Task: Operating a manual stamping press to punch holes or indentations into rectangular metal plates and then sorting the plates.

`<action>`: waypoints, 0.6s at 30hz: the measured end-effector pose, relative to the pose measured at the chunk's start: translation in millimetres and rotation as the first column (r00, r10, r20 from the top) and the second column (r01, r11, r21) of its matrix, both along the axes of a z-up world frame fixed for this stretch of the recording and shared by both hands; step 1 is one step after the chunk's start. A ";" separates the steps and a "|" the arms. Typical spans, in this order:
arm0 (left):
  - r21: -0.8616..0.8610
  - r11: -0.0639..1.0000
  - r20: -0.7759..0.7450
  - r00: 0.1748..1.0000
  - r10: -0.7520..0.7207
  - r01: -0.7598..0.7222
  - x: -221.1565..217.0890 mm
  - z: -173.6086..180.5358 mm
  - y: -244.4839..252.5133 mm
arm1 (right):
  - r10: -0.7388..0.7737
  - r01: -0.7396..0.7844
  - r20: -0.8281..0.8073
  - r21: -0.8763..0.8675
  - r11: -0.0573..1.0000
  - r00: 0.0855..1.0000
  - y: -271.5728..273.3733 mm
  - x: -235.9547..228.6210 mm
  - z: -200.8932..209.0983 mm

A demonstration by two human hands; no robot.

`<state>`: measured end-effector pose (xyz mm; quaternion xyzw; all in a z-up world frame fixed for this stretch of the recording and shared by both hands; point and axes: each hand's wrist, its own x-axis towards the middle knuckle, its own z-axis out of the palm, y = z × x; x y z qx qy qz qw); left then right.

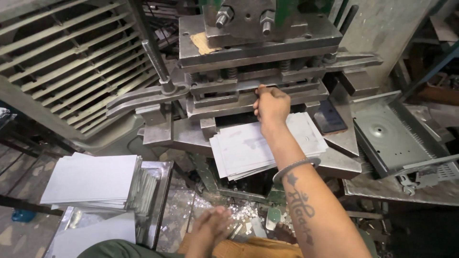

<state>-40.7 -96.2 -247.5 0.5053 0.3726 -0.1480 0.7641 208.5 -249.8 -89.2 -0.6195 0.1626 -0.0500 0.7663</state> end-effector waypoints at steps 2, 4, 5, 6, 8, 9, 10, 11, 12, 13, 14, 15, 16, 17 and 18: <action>-0.005 1.000 -0.006 1.000 -0.014 0.014 1.0 -87.9 3.1 | -0.019 0.020 0.010 -0.030 0.999 1.000 1.3 -2.5 -1.0; -0.023 0.995 -0.043 0.995 -0.095 0.094 -21.1 -208.3 13.4 | -0.040 0.048 0.071 -0.118 0.992 0.997 1.5 -2.5 -3.2; -0.024 0.995 -0.041 0.994 -0.097 0.096 -25.1 -228.0 13.0 | -0.042 0.050 0.073 -0.119 0.992 0.996 0.9 -0.7 -6.0; 0.007 0.995 0.032 0.995 -0.099 0.098 -29.0 -247.7 12.7 | -0.041 0.052 0.100 -0.119 0.992 0.994 0.4 1.0 -8.8; 0.035 0.994 0.107 0.989 -0.103 0.100 -31.6 -248.6 8.6 | -0.040 0.055 0.128 -0.121 0.991 0.991 -1.0 2.5 -12.5; 0.066 0.992 0.045 0.993 -0.110 0.107 -30.4 -229.4 7.2 | -0.035 0.050 0.146 -0.105 0.993 0.989 -0.3 2.1 -13.2; 0.097 0.988 -0.018 0.993 -0.115 0.116 -29.3 -210.1 5.8 | -0.030 0.045 0.165 -0.088 0.995 0.986 0.5 1.5 -13.9; 0.097 0.989 -0.015 0.993 -0.115 0.116 -28.2 -207.6 6.3 | -0.030 0.045 0.168 -0.088 0.995 0.985 0.6 -1.0 -10.4; 0.146 0.973 -0.010 0.984 -0.179 0.179 -27.0 -205.0 6.8 | -0.025 0.039 0.155 -0.090 0.995 0.988 0.6 -3.4 -7.0; 0.194 0.951 -0.008 0.970 -0.245 0.242 -25.6 -202.7 5.8 | -0.022 0.036 0.142 -0.093 0.995 0.990 -0.6 -5.9 -3.5; 0.192 0.951 -0.005 0.969 -0.246 0.242 -24.8 -204.7 4.5 | -0.023 0.037 0.144 -0.096 0.995 0.989 -2.3 -5.8 -2.1; 0.222 0.943 -0.025 0.968 -0.248 0.247 -25.3 -206.6 4.5 | -0.002 0.015 0.127 -0.097 0.995 0.992 -2.5 -6.5 -1.1; 0.252 0.934 -0.046 0.967 -0.249 0.252 -26.0 -208.2 4.7 | 0.018 -0.007 0.111 -0.098 0.995 0.994 -2.6 -7.4 0.1; 0.254 0.935 -0.043 0.968 -0.246 0.249 -26.5 -212.0 5.8 | 0.020 -0.009 0.114 -0.097 0.995 0.993 -4.6 -0.5 -0.7; 0.272 0.928 -0.004 0.965 -0.262 0.253 -27.0 -215.5 6.7 | 0.055 -0.053 0.067 -0.035 0.998 0.996 -6.9 6.3 -1.1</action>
